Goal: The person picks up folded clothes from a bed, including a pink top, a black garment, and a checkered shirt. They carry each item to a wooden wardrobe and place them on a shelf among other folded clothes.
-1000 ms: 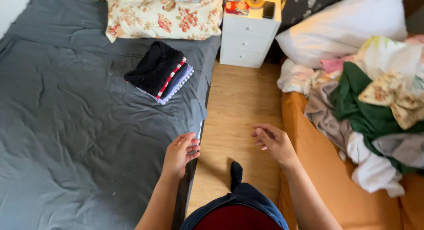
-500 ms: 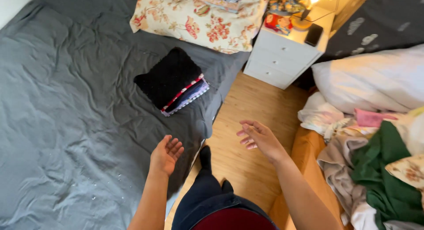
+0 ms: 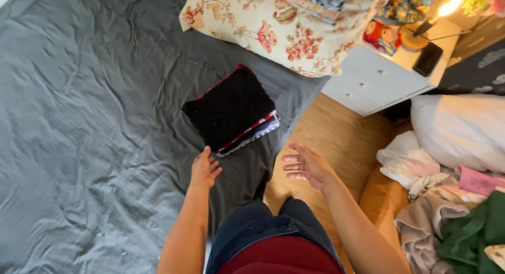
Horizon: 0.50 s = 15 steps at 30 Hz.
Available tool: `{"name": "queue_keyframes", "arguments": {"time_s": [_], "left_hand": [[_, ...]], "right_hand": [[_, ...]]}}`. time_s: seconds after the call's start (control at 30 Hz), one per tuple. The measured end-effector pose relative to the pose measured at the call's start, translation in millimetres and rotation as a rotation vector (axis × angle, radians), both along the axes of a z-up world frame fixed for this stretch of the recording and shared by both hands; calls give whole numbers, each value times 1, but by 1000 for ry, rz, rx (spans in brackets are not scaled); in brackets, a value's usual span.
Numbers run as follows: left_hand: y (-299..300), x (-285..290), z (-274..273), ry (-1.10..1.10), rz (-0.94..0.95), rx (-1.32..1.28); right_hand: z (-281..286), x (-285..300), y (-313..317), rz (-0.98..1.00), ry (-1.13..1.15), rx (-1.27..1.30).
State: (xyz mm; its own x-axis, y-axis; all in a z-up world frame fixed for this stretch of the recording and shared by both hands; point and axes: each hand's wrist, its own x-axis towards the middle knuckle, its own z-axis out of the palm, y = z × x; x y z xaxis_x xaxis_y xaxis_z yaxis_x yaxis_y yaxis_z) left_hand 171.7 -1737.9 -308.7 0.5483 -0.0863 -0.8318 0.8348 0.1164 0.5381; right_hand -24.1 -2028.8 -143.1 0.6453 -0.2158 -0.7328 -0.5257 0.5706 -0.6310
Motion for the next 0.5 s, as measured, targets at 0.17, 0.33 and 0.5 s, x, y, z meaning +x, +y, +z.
{"name": "queue_keyframes", "arguments": {"time_s": [0.17,0.33,0.5], "left_hand": [[-13,12,10,32,-38,8],[-20,21,17,62,-48,10],[-30,26,21,55,-6,130]], "right_hand": [[-53,51,-7,-3,60,90],[-52,87,-6,32,93,102],[-54,107,7,116,165,132]]}}
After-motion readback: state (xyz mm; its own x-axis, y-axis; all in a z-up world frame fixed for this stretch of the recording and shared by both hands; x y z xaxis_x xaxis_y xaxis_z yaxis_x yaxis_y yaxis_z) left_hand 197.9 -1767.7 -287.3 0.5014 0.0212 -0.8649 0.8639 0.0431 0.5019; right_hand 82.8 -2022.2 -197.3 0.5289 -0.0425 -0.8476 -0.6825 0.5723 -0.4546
